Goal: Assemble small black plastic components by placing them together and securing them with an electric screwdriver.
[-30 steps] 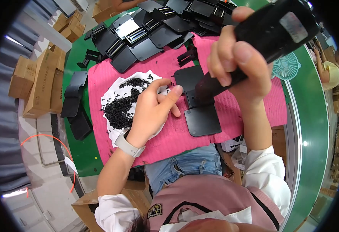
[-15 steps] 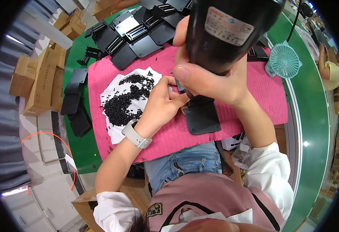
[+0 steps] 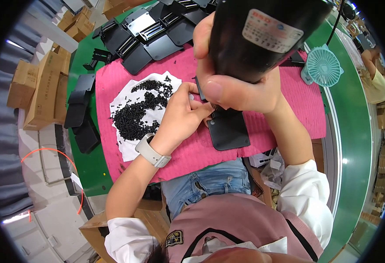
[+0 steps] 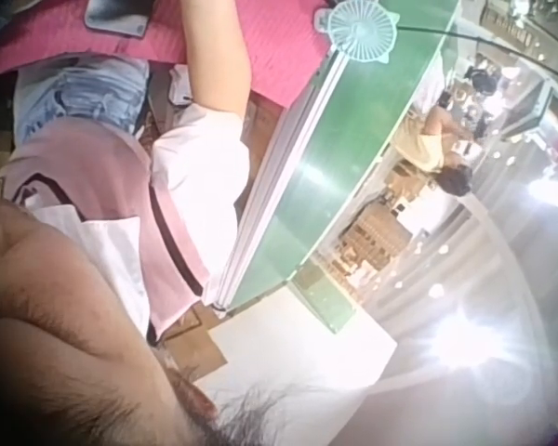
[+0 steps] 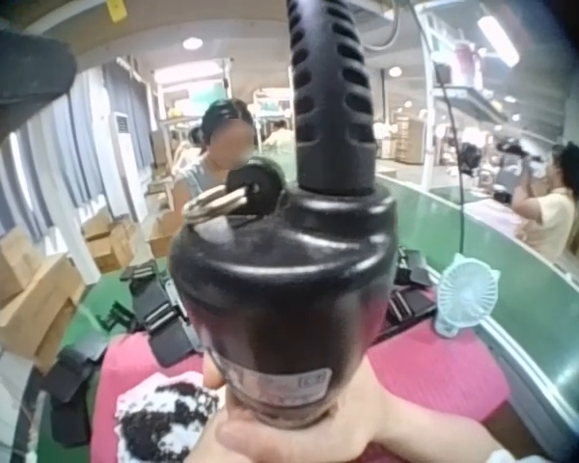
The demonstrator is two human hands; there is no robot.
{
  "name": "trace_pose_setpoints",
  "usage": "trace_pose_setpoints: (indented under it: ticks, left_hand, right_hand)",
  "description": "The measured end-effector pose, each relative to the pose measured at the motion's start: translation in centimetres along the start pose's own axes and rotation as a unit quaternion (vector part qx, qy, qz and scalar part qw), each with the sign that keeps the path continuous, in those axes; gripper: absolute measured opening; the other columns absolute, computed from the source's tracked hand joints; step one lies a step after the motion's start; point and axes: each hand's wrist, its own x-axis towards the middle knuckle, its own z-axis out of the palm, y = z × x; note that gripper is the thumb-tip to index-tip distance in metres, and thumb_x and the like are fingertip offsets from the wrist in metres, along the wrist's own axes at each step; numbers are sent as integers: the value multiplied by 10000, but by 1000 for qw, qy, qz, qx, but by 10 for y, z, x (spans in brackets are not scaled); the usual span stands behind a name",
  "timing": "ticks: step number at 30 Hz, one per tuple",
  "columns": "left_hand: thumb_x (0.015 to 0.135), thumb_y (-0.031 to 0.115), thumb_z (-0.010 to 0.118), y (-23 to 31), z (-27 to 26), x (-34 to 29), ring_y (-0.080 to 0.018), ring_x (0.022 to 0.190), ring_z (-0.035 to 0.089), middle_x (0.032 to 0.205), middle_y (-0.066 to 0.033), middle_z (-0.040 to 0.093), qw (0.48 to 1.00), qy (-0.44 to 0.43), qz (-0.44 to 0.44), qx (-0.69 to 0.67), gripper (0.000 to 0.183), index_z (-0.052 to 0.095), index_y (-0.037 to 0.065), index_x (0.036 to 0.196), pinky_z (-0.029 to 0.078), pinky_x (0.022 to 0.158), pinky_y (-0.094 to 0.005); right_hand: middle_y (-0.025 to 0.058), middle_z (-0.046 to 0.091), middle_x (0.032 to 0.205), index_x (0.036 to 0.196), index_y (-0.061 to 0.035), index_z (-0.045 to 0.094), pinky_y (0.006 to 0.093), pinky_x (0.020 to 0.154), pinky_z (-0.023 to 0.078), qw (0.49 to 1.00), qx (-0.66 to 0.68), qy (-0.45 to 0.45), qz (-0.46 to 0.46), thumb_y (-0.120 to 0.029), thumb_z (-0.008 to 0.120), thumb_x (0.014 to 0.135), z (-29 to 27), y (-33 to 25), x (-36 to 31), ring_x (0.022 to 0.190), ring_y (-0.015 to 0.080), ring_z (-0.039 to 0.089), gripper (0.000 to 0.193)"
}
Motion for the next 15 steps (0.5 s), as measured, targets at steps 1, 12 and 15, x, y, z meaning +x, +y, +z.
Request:
trace_pose_setpoints:
  ticks: [1,12,15]
  left_hand:
    - [836,10,633,0,0,0,-136,593,605,670,-99,622,1000,0,0,-1,291,409,-31,1016,475,549,-261]
    - [792,5,650,12,2,0,-155,583,623,675,-116,629,998,18,-15,59,288,415,-31,955,481,515,-280]
    - [801,116,684,-2,-1,-5,-139,557,626,611,-107,633,977,68,90,180,297,504,-48,971,486,523,-291]
  right_hand:
    - [68,557,630,1026,33,462,203,440,417,1000,0,-1,5,-52,660,683,0,0,0,485,79,508,405]
    - [20,519,679,866,-2,513,199,525,411,991,-111,39,-70,-154,717,650,5,8,-9,566,81,507,333]
    - [31,489,645,1057,-13,441,214,453,397,998,22,12,53,-120,694,717,-3,-3,-10,432,90,437,436]
